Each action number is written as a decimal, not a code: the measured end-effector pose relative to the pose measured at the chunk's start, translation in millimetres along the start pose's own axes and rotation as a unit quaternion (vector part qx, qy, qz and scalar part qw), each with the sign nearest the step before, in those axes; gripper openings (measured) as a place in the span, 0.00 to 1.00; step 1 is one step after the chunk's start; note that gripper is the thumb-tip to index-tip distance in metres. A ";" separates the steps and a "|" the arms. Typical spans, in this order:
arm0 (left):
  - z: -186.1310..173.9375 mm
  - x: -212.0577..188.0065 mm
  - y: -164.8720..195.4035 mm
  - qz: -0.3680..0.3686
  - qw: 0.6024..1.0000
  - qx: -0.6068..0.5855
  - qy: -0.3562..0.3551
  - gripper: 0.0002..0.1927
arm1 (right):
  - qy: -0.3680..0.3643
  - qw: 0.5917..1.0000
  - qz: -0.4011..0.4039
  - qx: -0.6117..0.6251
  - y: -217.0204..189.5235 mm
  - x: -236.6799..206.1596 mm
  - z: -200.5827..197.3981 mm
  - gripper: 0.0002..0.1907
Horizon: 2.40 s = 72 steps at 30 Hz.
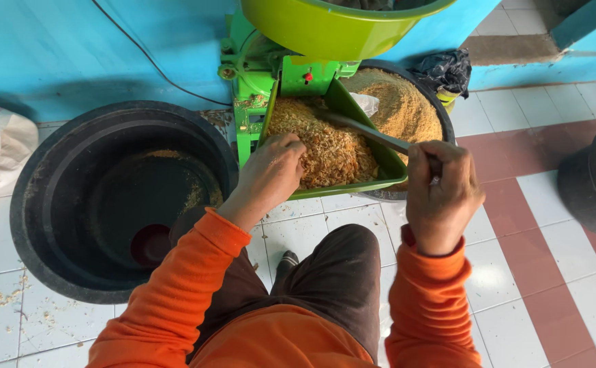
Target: The person sits on the floor beside a green grinding machine and uses a metal scoop to push material from the machine's discharge tray, feeding it back into the machine. They then lift a large black basin of ground material, scoop the ground product into a red bowl, and resume scooping material at the machine tray.
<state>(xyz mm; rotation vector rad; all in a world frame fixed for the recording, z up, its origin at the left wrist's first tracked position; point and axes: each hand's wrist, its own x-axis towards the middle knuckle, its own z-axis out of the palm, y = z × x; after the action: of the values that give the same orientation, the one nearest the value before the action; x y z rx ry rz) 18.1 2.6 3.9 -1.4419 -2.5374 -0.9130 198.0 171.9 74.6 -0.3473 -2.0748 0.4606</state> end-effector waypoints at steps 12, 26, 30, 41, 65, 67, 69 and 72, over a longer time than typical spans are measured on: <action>-4.6 -2.8 8.1 -0.018 0.983 0.173 0.058 0.10 | -0.011 0.999 -0.035 0.016 17.7 8.7 8.1 0.07; -3.8 -1.7 5.2 -0.035 0.987 0.148 0.051 0.10 | -0.055 0.996 0.000 0.068 -28.4 20.1 34.5 0.09; -3.1 -0.6 3.6 -0.043 0.989 0.136 0.024 0.11 | -0.038 0.992 -0.107 0.053 -32.8 3.5 49.7 0.08; -2.0 -1.8 0.9 -0.026 0.994 0.101 0.027 0.14 | -0.032 0.995 -0.090 0.018 -11.7 -1.1 57.6 0.08; 0.8 28.1 2.3 0.028 0.981 0.044 -0.189 0.10 | -0.110 0.992 -0.065 -0.006 -2.7 27.9 -44.3 0.06; -2.6 13.2 0.9 0.066 0.994 0.016 -0.080 0.09 | -0.068 0.994 -0.090 -0.011 -1.4 18.8 -37.8 0.06; -3.6 -0.6 -1.1 0.070 0.997 0.019 -0.002 0.10 | -0.041 0.997 -0.040 0.046 -3.7 13.5 -29.9 0.07; -1.9 -13.4 -3.4 0.042 0.998 0.008 0.034 0.11 | -0.061 0.996 -0.043 0.047 -7.6 11.3 -11.6 0.08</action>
<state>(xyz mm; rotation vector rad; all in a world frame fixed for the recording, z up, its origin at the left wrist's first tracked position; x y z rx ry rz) 22.4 -9.8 -0.8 -1.4745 -2.4102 -0.9090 201.8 171.9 92.1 -0.1763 -2.1689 0.5361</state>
